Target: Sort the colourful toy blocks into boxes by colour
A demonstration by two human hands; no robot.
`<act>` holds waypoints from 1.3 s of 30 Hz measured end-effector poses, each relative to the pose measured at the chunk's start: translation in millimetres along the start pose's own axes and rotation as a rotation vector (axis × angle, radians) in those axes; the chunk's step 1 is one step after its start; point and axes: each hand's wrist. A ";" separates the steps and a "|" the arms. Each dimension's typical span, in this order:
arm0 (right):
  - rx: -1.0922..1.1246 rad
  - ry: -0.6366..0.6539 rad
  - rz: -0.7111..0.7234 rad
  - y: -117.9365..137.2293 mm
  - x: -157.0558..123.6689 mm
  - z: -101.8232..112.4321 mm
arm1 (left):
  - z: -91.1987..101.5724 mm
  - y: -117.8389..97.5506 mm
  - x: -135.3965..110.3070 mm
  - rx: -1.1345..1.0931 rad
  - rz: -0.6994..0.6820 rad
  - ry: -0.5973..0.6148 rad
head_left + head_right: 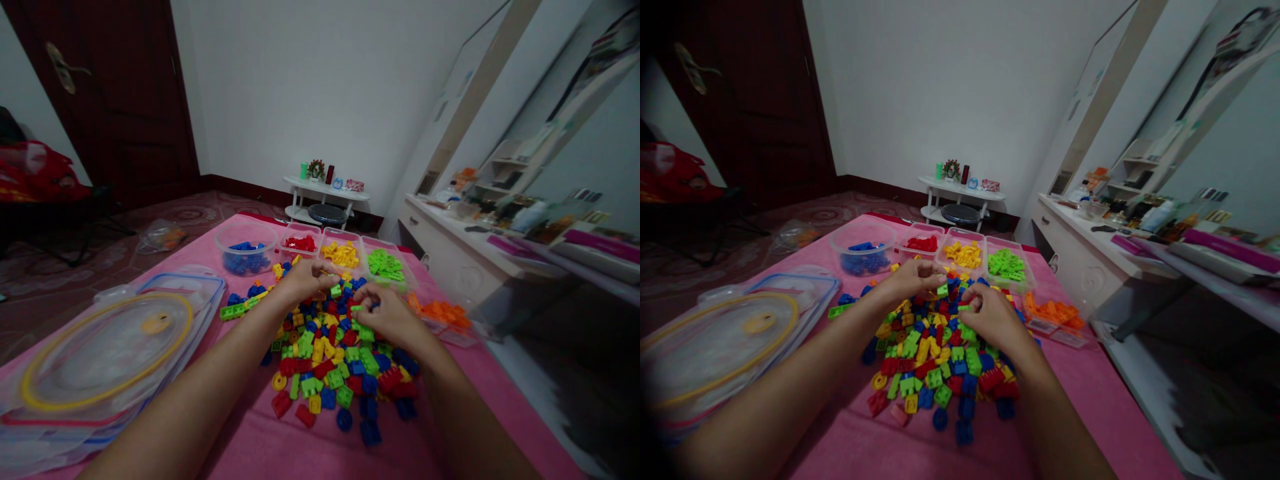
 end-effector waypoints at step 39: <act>0.614 -0.100 0.025 9.6 11.4 -29.2 | -15.9 -9.6 -2.6 0.672 -0.240 -0.063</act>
Point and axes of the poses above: each hand's wrist, its own x-axis towards the middle knuckle, its own z-axis out of the back of the hand, y = z × x, and after that the axes turned 11 degrees about y, right-handed
